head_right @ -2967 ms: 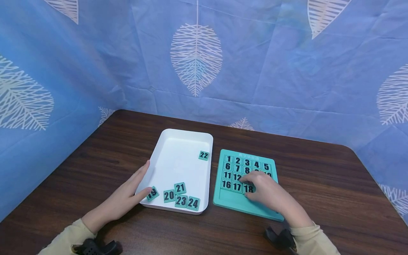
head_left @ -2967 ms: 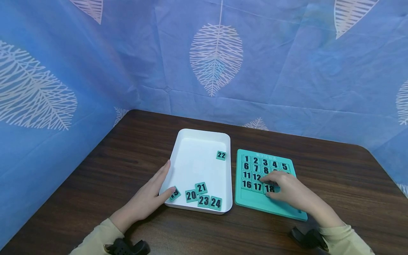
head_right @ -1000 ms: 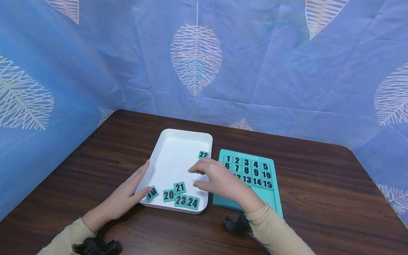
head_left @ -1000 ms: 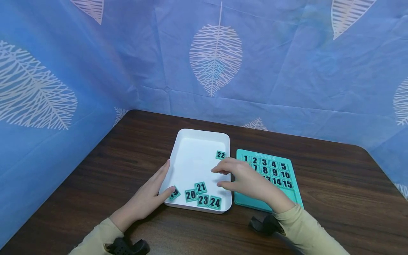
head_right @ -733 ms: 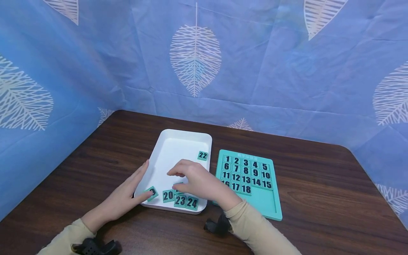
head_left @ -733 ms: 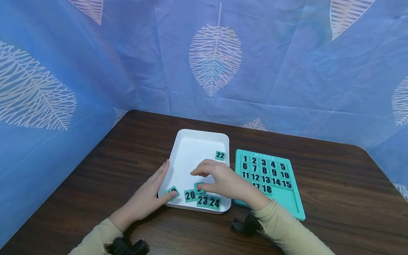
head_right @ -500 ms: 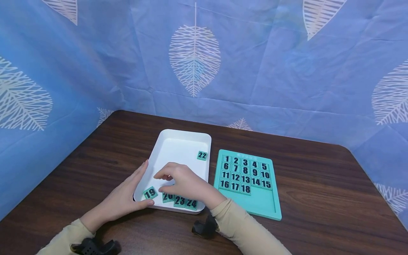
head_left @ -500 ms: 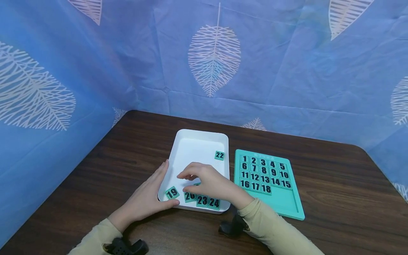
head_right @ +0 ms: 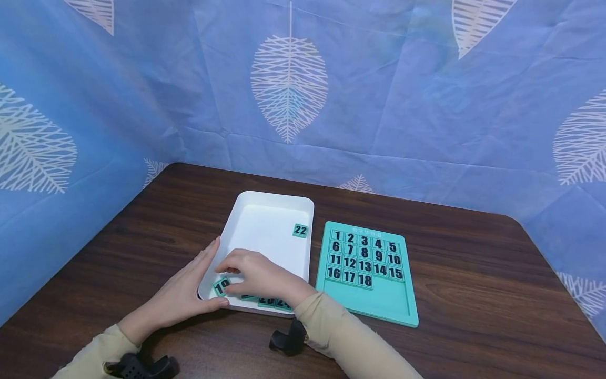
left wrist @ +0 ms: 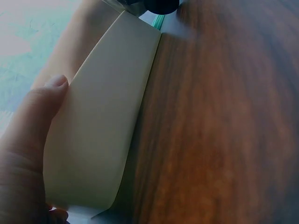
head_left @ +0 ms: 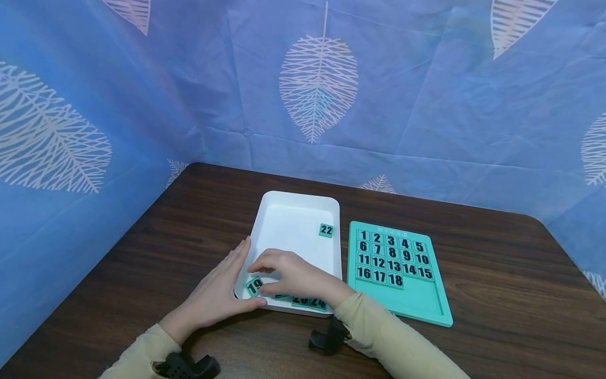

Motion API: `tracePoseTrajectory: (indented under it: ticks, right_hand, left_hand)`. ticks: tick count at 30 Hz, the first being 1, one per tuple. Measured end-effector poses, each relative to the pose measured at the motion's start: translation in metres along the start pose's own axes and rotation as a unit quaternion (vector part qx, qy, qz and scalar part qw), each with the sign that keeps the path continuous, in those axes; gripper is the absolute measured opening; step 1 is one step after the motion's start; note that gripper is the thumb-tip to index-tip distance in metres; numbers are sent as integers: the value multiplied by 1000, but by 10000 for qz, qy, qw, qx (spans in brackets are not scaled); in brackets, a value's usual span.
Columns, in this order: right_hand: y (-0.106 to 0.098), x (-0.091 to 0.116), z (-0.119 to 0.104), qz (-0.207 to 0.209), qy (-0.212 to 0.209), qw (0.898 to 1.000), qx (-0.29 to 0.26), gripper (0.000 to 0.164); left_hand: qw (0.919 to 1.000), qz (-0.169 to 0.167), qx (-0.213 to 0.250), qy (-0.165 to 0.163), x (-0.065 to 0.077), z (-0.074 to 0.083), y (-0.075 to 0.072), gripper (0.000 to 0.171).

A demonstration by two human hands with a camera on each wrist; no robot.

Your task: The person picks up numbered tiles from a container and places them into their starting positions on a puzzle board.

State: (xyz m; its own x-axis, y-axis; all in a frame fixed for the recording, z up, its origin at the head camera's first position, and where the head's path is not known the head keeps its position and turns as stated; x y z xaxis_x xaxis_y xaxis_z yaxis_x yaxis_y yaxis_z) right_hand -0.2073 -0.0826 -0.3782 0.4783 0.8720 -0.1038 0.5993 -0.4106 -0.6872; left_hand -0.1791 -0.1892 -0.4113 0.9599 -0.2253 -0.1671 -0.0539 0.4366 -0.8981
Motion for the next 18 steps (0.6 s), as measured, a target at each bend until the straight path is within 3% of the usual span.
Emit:
tracePoseTrajectory:
  ticks: [4, 10, 18]
  right_hand:
    - [6, -1, 2, -248, -165, 9992, 255, 44]
    - [12, -1, 2, -449, -493, 9975, 229, 38]
    - [6, 2, -1, -294, -344, 9978, 489, 33]
  left_hand:
    - [10000, -6, 27, -11, 0, 0, 0, 116]
    - [10000, -13, 69, 31, 0, 1, 0, 117]
    - [10000, -31, 91, -19, 0, 1, 0, 118]
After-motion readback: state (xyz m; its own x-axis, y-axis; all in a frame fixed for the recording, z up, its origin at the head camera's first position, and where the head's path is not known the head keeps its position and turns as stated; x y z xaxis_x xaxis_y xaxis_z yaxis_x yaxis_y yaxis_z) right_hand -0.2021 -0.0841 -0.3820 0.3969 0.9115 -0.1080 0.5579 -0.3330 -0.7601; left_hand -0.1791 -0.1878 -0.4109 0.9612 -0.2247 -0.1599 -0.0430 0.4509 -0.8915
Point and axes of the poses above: each hand's wrist, its own x-axis away from the middle knuckle, its own y-axis out of the palm, z = x × y, the point moved 8 cm from there along -x, towards the middle knuckle, and after that the axes turned 10 degrees about -x, right-handed, at the moved point
